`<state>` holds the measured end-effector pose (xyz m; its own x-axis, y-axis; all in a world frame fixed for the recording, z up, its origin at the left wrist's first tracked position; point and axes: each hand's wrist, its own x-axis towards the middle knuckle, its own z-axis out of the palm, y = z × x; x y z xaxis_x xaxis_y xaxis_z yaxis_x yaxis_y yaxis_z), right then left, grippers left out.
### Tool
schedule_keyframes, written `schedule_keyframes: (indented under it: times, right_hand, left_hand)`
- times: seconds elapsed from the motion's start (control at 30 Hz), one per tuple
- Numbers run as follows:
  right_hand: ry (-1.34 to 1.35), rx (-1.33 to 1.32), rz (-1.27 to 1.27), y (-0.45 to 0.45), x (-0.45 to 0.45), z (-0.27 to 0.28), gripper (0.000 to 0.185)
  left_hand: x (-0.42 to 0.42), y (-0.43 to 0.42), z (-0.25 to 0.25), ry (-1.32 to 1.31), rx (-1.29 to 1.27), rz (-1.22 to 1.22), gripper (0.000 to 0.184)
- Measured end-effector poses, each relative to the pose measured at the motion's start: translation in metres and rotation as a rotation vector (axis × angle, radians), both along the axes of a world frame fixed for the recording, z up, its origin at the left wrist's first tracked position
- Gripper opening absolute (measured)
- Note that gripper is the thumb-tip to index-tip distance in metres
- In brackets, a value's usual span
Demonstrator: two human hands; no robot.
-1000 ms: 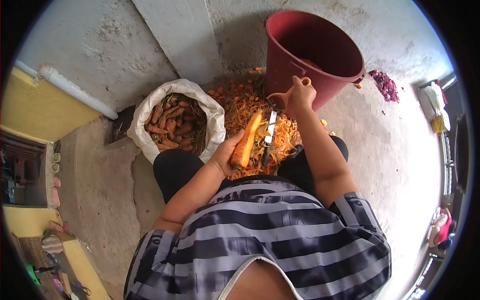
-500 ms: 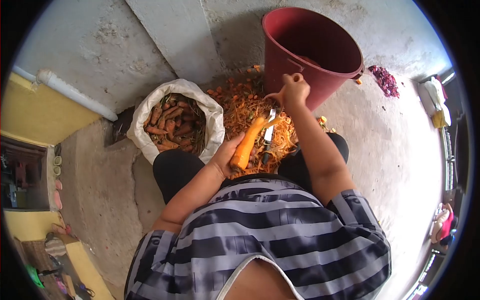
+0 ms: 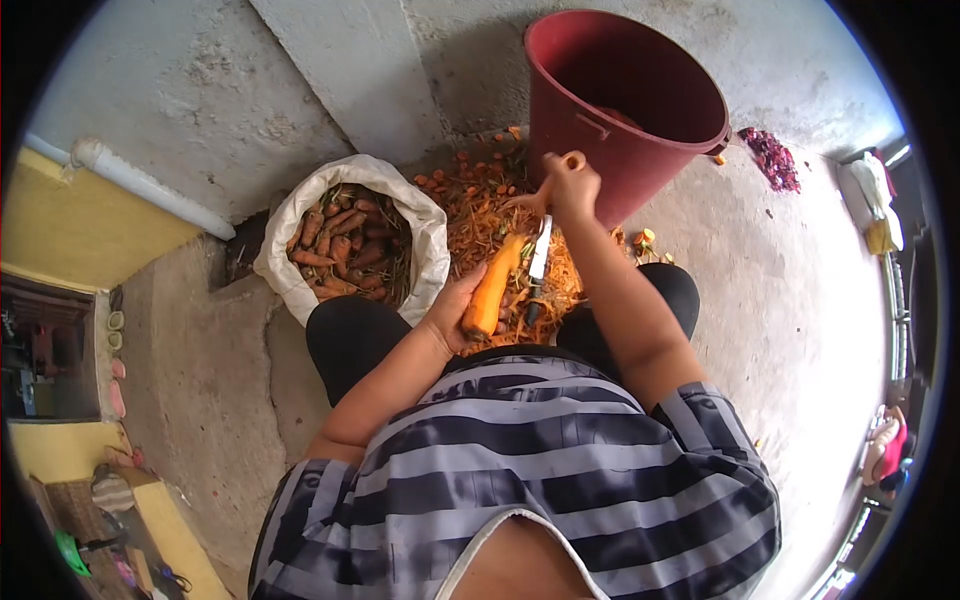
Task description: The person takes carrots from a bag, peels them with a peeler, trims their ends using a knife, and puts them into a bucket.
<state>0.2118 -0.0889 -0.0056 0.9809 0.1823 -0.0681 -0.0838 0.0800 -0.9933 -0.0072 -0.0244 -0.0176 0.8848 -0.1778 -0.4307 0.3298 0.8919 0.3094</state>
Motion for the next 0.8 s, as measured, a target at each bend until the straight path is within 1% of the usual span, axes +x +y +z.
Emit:
schedule_keyframes:
  times: [0.03,0.07,0.1,0.17,0.23,0.3,0.33,0.37,0.4,0.43,0.5,0.57,0.6,0.63,0.67,0.73,0.77,0.8]
  right_hand:
    - [-0.148,-0.142,-0.128,-0.002,0.031,-0.025,0.020]
    - [-0.077,-0.099,-0.168,-0.008,0.051,-0.039,0.019]
    - [0.007,0.017,-0.218,-0.013,0.047,-0.026,0.019]
    - [0.114,0.063,-0.118,-0.018,0.016,0.018,0.019]
    - [0.128,0.195,0.145,-0.022,-0.024,0.036,0.019]
    - [0.074,0.135,0.282,-0.024,-0.074,0.053,0.019]
    - [0.090,0.144,0.372,-0.025,-0.090,0.048,0.020]
    - [0.103,0.152,0.462,-0.024,-0.097,0.040,0.020]
    - [0.060,0.118,0.465,-0.019,-0.098,0.030,0.020]
    - [0.015,0.049,0.387,-0.015,-0.088,0.024,0.018]
    - [-0.078,-0.088,0.231,0.000,-0.046,0.015,0.015]
    - [-0.041,-0.038,-0.045,0.000,0.011,-0.002,0.019]
    - [-0.014,-0.028,-0.089,-0.005,0.032,-0.015,0.019]
    - [0.012,-0.017,-0.133,-0.008,0.042,-0.013,0.019]
    - [0.022,0.030,-0.114,-0.011,0.044,-0.016,0.021]
    - [0.130,0.057,0.118,-0.021,-0.005,0.037,0.022]
    - [0.045,0.131,0.171,-0.017,-0.029,0.039,0.021]
    - [0.078,0.099,0.274,-0.019,-0.050,0.037,0.022]
  left_hand:
    - [-0.001,-0.002,0.005,-0.023,0.001,-0.017,0.037]
    - [-0.001,-0.001,0.011,-0.076,-0.073,-0.010,0.037]
    - [0.000,0.002,0.012,-0.072,-0.060,0.022,0.037]
    - [0.001,0.008,0.012,-0.064,-0.037,0.095,0.037]
    - [0.001,0.012,0.002,-0.055,-0.029,0.122,0.040]
    - [0.002,0.012,0.000,-0.049,0.022,0.117,0.040]
    - [0.007,0.013,-0.006,0.017,-0.031,0.148,0.041]
    - [0.008,0.013,-0.011,0.016,0.012,0.141,0.040]
    - [0.007,0.010,-0.007,0.015,0.053,0.134,0.039]
    - [0.004,0.008,-0.005,0.015,0.093,0.128,0.038]
    - [0.002,0.005,-0.012,0.015,0.039,0.067,0.038]
    - [0.001,0.002,-0.013,-0.004,0.022,0.033,0.038]
    - [0.001,0.001,-0.008,-0.023,0.032,0.033,0.038]
    - [0.002,0.002,-0.002,-0.043,0.043,0.033,0.038]
    - [0.003,0.004,0.005,-0.023,0.086,0.069,0.038]
    - [0.002,0.005,0.015,0.020,0.167,0.144,0.039]
    - [0.004,0.007,0.011,0.023,0.161,0.155,0.039]
    - [0.005,0.009,0.003,0.028,0.155,0.165,0.038]
